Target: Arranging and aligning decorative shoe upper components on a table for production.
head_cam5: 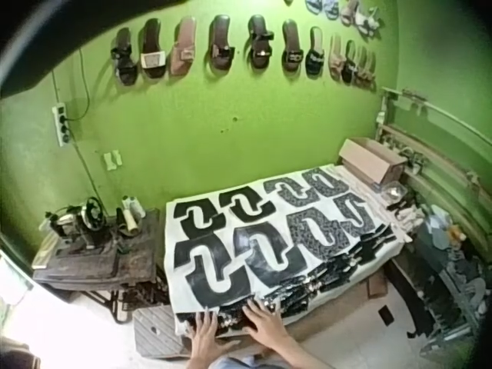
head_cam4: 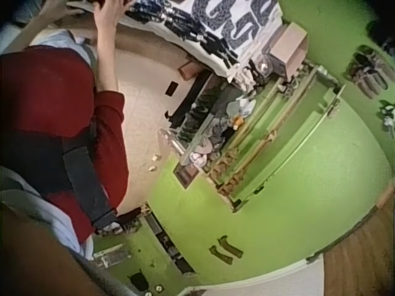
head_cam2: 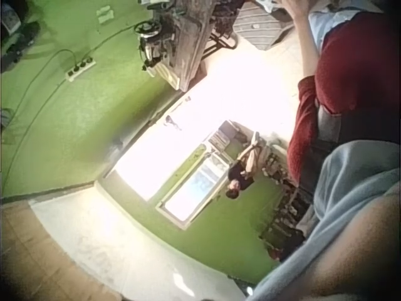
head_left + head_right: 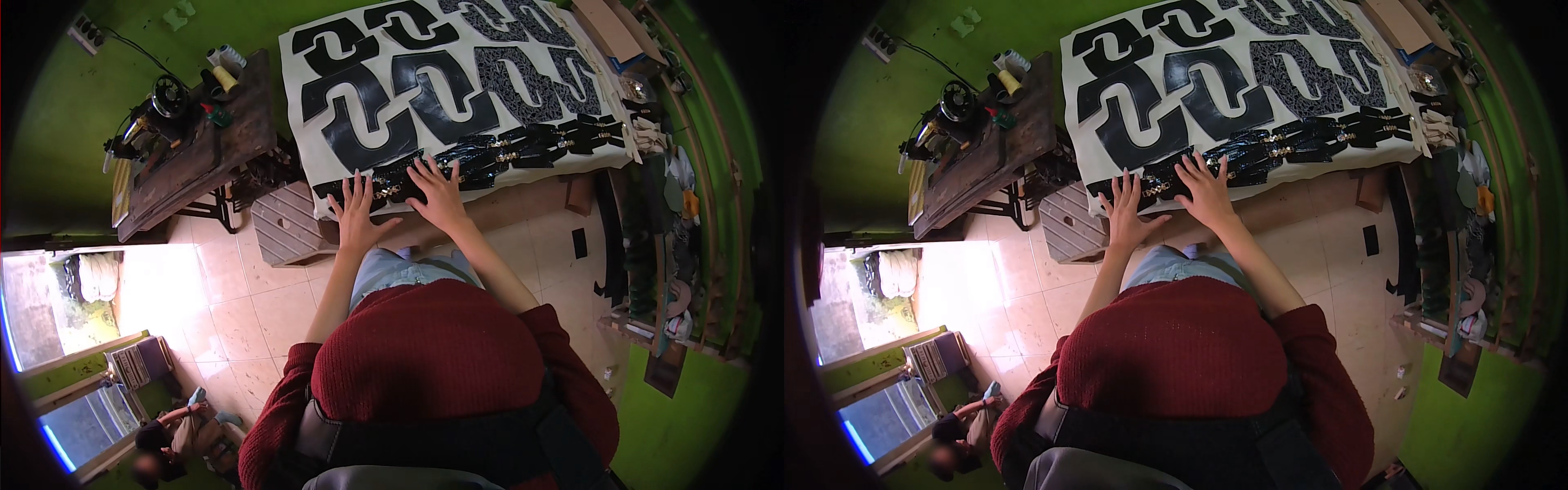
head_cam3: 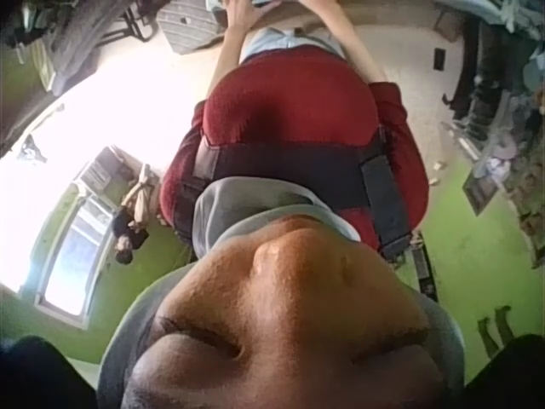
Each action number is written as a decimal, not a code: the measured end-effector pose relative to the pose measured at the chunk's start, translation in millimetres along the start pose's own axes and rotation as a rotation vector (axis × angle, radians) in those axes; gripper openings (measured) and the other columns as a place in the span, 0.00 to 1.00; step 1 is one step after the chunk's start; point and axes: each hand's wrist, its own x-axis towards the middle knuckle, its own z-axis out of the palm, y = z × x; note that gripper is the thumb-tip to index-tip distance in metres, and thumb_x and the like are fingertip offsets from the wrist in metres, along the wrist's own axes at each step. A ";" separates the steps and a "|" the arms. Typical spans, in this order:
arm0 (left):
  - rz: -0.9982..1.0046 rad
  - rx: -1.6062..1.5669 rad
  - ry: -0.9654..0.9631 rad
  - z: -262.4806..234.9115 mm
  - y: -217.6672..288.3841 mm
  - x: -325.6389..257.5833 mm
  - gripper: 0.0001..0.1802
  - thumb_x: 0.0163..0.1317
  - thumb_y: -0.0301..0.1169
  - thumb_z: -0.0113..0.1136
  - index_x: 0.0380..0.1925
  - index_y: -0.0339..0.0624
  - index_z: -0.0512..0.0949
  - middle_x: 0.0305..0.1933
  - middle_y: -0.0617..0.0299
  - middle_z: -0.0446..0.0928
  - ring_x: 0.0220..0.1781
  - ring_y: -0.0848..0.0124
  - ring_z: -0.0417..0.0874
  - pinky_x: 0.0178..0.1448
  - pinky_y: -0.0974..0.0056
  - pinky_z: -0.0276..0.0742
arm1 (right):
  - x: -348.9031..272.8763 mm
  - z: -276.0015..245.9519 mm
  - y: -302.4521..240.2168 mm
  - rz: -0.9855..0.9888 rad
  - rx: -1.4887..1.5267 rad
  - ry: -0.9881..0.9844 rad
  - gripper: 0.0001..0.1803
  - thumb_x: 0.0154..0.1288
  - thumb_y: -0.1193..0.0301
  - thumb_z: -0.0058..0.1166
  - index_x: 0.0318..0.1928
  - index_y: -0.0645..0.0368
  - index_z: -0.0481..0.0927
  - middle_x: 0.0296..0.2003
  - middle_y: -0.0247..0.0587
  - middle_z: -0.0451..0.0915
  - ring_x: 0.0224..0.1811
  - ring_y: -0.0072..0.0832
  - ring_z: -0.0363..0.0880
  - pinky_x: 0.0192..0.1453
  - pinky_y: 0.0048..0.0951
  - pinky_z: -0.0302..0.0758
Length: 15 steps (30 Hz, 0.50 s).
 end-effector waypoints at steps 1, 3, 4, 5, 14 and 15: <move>-0.001 -0.007 0.008 -1.1 3.1 1.2 0.57 0.40 0.60 0.67 0.67 0.41 0.57 0.74 0.52 0.49 0.75 0.51 0.46 0.69 0.33 0.29 | -2.7 -2.0 0.3 0.009 0.004 0.024 0.35 0.52 0.58 0.62 0.60 0.52 0.69 0.62 0.40 0.67 0.70 0.39 0.55 0.67 0.69 0.38; 0.029 -0.036 0.002 -5.4 12.1 7.2 0.53 0.45 0.56 0.65 0.67 0.41 0.56 0.74 0.52 0.48 0.75 0.51 0.45 0.69 0.33 0.30 | -8.4 -4.5 1.7 0.052 0.014 0.047 0.34 0.52 0.58 0.62 0.60 0.52 0.69 0.62 0.41 0.67 0.70 0.40 0.55 0.67 0.70 0.37; 0.053 -0.063 0.000 -6.5 17.4 10.8 0.49 0.50 0.52 0.63 0.67 0.41 0.56 0.74 0.52 0.47 0.75 0.50 0.44 0.69 0.33 0.30 | -11.9 -6.2 2.9 0.087 0.027 0.067 0.34 0.53 0.58 0.61 0.60 0.51 0.69 0.63 0.41 0.66 0.70 0.40 0.54 0.67 0.71 0.36; 0.062 -0.064 -0.001 -2.9 18.7 12.7 0.49 0.50 0.52 0.63 0.67 0.41 0.56 0.74 0.52 0.47 0.75 0.50 0.44 0.69 0.33 0.30 | -13.6 -8.4 1.9 0.094 0.024 0.073 0.34 0.53 0.58 0.61 0.60 0.51 0.69 0.63 0.41 0.66 0.70 0.40 0.54 0.67 0.71 0.36; 0.229 -0.049 -0.035 10.2 97.7 42.3 0.30 0.63 0.30 0.44 0.66 0.33 0.55 0.73 0.48 0.49 0.75 0.49 0.44 0.69 0.34 0.34 | -51.4 -40.7 18.5 0.367 0.151 0.239 0.40 0.56 0.66 0.57 0.68 0.53 0.57 0.65 0.44 0.63 0.71 0.45 0.53 0.66 0.72 0.34; 0.253 -0.062 -0.060 12.5 111.2 46.5 0.33 0.62 0.32 0.46 0.66 0.33 0.55 0.73 0.46 0.46 0.75 0.47 0.41 0.69 0.33 0.32 | -54.6 -47.4 24.0 0.388 0.153 0.224 0.43 0.57 0.67 0.56 0.70 0.55 0.51 0.66 0.44 0.61 0.71 0.45 0.53 0.66 0.72 0.33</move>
